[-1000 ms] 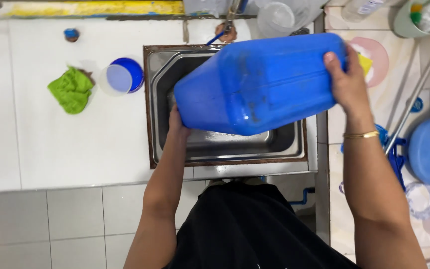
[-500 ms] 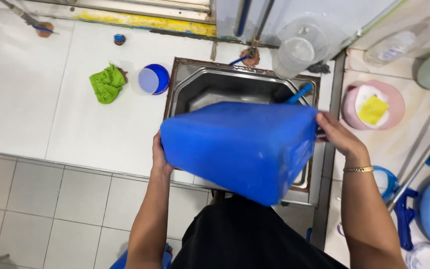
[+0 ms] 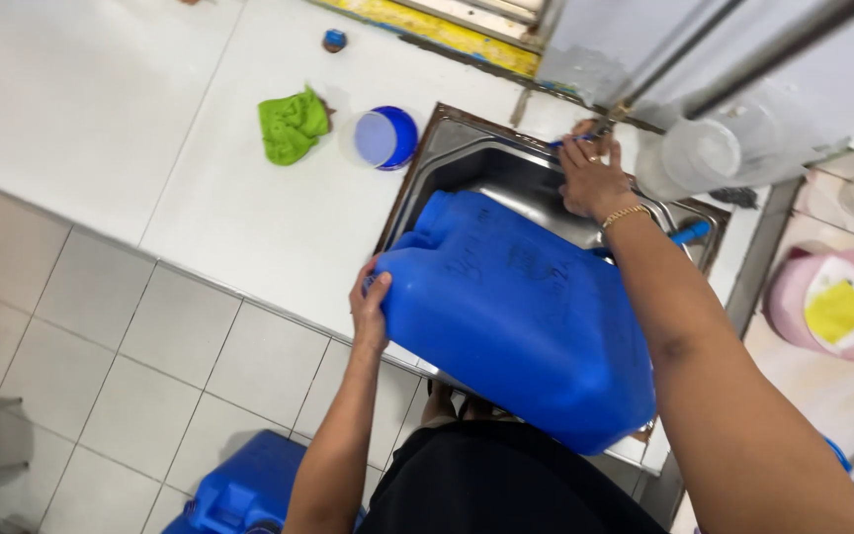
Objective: Washing a large blue plastic water container in a sink using a brush and water
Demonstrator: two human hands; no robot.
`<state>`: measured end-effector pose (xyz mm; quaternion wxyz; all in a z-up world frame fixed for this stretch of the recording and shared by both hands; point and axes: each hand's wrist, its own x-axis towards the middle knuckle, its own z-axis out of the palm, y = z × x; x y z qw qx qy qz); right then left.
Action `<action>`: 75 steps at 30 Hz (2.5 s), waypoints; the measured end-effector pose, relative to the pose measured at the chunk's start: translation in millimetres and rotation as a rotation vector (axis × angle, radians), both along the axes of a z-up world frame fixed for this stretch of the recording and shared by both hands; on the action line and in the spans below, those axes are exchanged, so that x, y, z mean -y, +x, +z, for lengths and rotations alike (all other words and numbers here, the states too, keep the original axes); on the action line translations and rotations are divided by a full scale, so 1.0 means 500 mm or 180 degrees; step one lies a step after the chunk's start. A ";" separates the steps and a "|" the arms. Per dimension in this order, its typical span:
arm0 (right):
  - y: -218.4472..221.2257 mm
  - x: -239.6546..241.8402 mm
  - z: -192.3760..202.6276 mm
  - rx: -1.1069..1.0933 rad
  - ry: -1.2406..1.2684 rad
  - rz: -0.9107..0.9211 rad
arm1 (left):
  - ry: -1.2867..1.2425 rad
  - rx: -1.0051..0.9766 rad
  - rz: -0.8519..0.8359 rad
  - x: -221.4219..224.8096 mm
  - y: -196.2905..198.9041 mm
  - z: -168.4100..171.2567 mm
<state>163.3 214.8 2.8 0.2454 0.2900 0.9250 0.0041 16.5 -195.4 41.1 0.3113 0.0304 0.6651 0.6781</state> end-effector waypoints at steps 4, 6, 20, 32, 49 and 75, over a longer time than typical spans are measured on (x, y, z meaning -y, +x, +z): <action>-0.013 0.002 -0.024 0.0241 0.0011 -0.0022 | 0.0046 0.0080 -0.0008 0.012 0.020 0.042; -0.013 -0.009 -0.047 0.0439 0.0100 -0.0059 | 0.0092 0.0088 -0.0094 0.012 0.026 0.048; -0.086 0.120 0.027 -0.0145 -0.1685 -0.0467 | 0.0214 0.0152 -0.0390 -0.007 0.063 0.083; -0.118 0.222 0.274 -0.1018 -0.2729 -0.1641 | 0.0065 0.0020 -0.0638 -0.046 0.090 0.162; -0.077 0.237 0.618 -0.2044 -0.2420 -0.1888 | -0.0973 -0.1552 -0.1383 -0.269 0.048 0.342; -0.009 0.349 0.789 -0.1525 -0.1383 -0.1551 | -0.1055 -0.2401 -0.0199 -0.438 -0.070 0.568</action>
